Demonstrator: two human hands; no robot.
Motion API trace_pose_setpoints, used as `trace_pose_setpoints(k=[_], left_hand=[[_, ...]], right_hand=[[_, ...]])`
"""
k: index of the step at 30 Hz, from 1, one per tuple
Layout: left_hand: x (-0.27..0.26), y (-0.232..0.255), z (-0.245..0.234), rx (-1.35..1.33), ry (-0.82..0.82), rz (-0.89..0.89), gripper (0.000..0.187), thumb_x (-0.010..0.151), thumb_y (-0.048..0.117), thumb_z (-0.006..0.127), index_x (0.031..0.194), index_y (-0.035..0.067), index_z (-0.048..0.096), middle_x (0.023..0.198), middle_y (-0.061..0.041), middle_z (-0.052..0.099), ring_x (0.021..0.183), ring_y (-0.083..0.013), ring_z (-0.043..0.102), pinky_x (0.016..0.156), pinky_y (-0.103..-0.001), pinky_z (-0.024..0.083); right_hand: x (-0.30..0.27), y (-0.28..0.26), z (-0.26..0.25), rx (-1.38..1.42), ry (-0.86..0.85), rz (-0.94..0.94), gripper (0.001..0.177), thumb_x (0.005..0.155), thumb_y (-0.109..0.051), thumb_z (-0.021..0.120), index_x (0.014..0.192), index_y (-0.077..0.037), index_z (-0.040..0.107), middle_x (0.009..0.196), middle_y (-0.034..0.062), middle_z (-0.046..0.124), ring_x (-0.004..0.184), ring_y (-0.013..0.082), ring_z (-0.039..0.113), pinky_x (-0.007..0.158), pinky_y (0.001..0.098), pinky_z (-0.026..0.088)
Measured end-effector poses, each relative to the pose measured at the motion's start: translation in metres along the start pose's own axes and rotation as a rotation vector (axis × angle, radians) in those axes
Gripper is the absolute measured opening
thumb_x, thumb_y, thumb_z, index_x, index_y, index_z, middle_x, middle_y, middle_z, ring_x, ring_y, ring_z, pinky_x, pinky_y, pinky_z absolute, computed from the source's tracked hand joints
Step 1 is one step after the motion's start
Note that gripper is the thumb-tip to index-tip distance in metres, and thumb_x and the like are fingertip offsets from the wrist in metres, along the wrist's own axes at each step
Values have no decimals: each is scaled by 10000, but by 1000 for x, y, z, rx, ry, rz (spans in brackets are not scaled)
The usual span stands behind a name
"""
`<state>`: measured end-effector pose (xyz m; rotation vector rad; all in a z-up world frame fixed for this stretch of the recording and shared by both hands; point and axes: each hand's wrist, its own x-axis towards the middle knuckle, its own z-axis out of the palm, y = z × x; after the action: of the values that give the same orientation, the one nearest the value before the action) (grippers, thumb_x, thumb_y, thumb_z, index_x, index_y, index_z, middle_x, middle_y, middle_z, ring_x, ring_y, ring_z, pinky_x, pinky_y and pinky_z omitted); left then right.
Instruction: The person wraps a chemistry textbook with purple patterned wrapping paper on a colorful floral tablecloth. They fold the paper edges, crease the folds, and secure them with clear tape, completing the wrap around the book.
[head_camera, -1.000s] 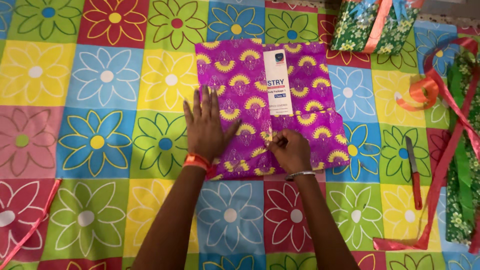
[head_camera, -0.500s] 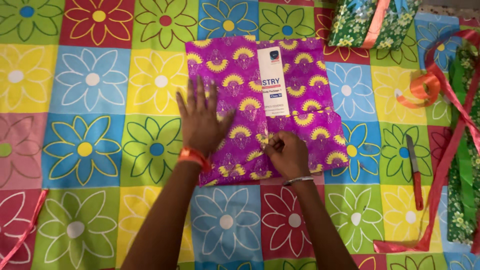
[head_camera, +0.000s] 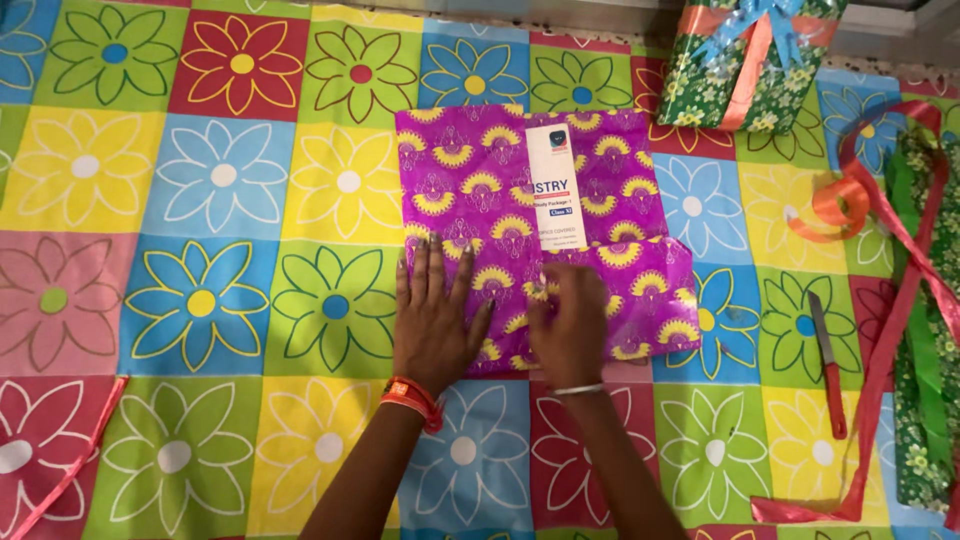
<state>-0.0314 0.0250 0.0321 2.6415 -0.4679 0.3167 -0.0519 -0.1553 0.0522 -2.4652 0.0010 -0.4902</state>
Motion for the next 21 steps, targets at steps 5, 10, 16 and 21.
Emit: trace_pose_setpoints(k=[5, 10, 16, 21], left_hand=[[-5, -9, 13, 114, 16, 53, 685, 992, 464, 493, 1546, 67, 422, 1643, -297, 331, 1552, -458, 244, 1260, -571, 135], [-6, -9, 15, 106, -56, 59, 710, 976, 483, 518, 1539, 61, 421, 1586, -254, 351, 1487, -502, 229, 1216, -639, 137], [1, -4, 1, -7, -134, -46, 663, 980, 491, 534, 1507, 104, 430, 1577, -260, 375, 1530, -463, 241, 1252, -627, 133], [5, 0, -4, -41, -45, -47, 721, 990, 497, 522, 1571, 89, 396, 1593, -314, 340, 1522, -460, 241, 1234, -610, 120]], right_hand=[[13, -38, 38, 264, -268, -287, 319, 1015, -231, 618, 1285, -68, 661, 1406, 141, 627, 1371, 327, 532, 1176, 492, 396], [63, -36, 100, -69, -562, -451, 558, 1064, -441, 410, 1529, -133, 444, 1650, 114, 360, 1562, 320, 234, 1223, 638, 71], [120, -16, 136, -256, -628, -430, 648, 1060, -520, 289, 1638, -235, 236, 1715, 79, 164, 1587, 302, 107, 1230, 619, 8], [161, -3, 148, -353, -601, -378, 685, 1052, -555, 293, 1643, -216, 229, 1719, 131, 135, 1569, 341, 105, 1243, 601, 45]])
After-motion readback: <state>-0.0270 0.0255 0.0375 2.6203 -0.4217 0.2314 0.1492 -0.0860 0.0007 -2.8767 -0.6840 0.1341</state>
